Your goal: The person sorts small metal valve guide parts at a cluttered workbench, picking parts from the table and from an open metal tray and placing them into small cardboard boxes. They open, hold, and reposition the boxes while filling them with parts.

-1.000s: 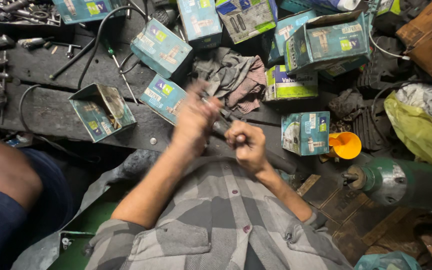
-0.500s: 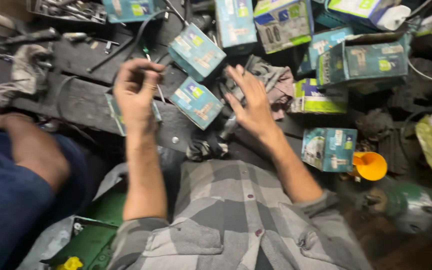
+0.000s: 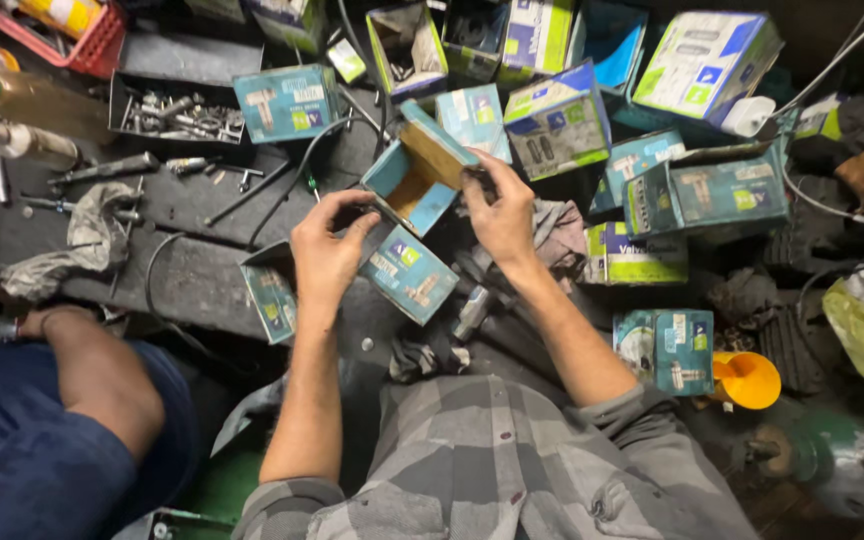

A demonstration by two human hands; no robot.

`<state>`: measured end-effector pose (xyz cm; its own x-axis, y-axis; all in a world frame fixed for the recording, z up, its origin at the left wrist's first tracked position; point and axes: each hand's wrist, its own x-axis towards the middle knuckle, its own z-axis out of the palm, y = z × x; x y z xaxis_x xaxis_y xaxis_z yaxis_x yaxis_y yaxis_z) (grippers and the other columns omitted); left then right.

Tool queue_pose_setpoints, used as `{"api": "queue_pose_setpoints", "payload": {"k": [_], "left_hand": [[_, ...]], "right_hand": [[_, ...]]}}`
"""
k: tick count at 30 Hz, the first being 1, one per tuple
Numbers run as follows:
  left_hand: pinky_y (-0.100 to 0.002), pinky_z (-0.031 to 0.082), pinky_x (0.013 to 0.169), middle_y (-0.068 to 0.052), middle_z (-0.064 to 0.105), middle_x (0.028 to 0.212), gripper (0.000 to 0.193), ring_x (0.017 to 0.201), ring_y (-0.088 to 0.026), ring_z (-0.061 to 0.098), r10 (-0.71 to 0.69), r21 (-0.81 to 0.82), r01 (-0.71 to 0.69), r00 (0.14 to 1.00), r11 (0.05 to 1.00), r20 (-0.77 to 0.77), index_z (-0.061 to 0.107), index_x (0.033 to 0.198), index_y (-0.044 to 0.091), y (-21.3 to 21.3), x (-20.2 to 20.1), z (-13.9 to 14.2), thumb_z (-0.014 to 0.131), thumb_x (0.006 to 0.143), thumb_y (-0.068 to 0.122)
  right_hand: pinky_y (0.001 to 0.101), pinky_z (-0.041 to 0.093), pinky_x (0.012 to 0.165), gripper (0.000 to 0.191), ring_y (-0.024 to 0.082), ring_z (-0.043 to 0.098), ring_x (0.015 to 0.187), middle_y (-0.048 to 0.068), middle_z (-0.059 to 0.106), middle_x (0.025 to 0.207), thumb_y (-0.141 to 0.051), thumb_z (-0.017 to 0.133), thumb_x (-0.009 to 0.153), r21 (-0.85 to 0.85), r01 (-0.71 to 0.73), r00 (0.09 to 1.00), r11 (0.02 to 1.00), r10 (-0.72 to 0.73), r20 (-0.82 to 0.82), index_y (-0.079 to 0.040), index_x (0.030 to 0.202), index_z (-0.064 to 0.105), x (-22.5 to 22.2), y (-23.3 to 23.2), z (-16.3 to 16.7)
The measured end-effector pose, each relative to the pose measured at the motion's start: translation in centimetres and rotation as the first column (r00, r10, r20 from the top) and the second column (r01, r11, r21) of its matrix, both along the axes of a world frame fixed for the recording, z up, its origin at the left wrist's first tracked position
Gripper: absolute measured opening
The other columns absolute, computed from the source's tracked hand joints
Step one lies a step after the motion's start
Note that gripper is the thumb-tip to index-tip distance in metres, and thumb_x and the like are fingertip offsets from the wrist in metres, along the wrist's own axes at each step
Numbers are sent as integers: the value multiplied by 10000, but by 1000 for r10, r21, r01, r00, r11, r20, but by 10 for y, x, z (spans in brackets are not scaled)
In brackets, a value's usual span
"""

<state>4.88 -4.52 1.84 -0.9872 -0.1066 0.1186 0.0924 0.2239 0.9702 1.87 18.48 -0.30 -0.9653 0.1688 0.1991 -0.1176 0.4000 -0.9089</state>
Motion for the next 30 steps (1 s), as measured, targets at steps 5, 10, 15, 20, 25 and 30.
{"api": "queue_pose_setpoints", "payload": {"k": [5,10,15,20,25,30], "left_hand": [[-294,544,853,-123,747,1186,344,1041,-170,696,-49,-235,12,987,972,-153,727,1190,8,14,-23,8,786,852,33],[-298,582,892,-69,751,1167,287,1028,-158,725,-2,44,2,1000,999,0,662,1231,51,21,-35,6,706,961,136],[-310,539,989,-82,723,1241,262,1140,-169,683,77,72,-70,992,995,-95,635,1279,44,19,-35,1,651,1034,133],[-308,534,976,-83,718,1258,274,1129,-167,671,146,50,-143,988,988,-54,655,1292,52,15,-40,5,639,1032,137],[-323,535,941,-112,683,1269,331,1160,-212,662,23,-82,-34,992,996,-127,657,1277,42,15,-44,9,675,951,95],[-369,495,1016,-131,705,1304,297,1247,-289,640,-4,-226,-15,997,974,-81,711,1242,58,16,-38,3,698,946,78]], "right_hand": [[315,580,853,370,170,708,1014,149,732,1159,-62,744,942,2,46,985,999,-45,-168,-8,1298,656,-10,10,-3],[313,567,842,419,197,714,1018,147,730,1188,-71,757,916,-1,54,988,999,-53,-146,-17,1315,644,-7,15,0],[368,545,1039,406,244,696,1213,128,708,1268,-87,731,954,111,-131,947,985,158,-281,-53,1348,640,6,18,12],[413,454,1094,422,255,662,1256,95,721,1292,-191,808,909,281,-203,904,938,289,-314,-81,1288,659,14,7,18],[433,441,1092,457,273,638,1275,91,709,1281,-165,823,844,353,-203,879,913,328,-345,-64,1260,663,18,-5,21],[479,411,1173,479,295,608,1310,97,692,1305,-93,767,812,348,-273,884,897,377,-277,-53,1275,652,19,-12,18]]}}
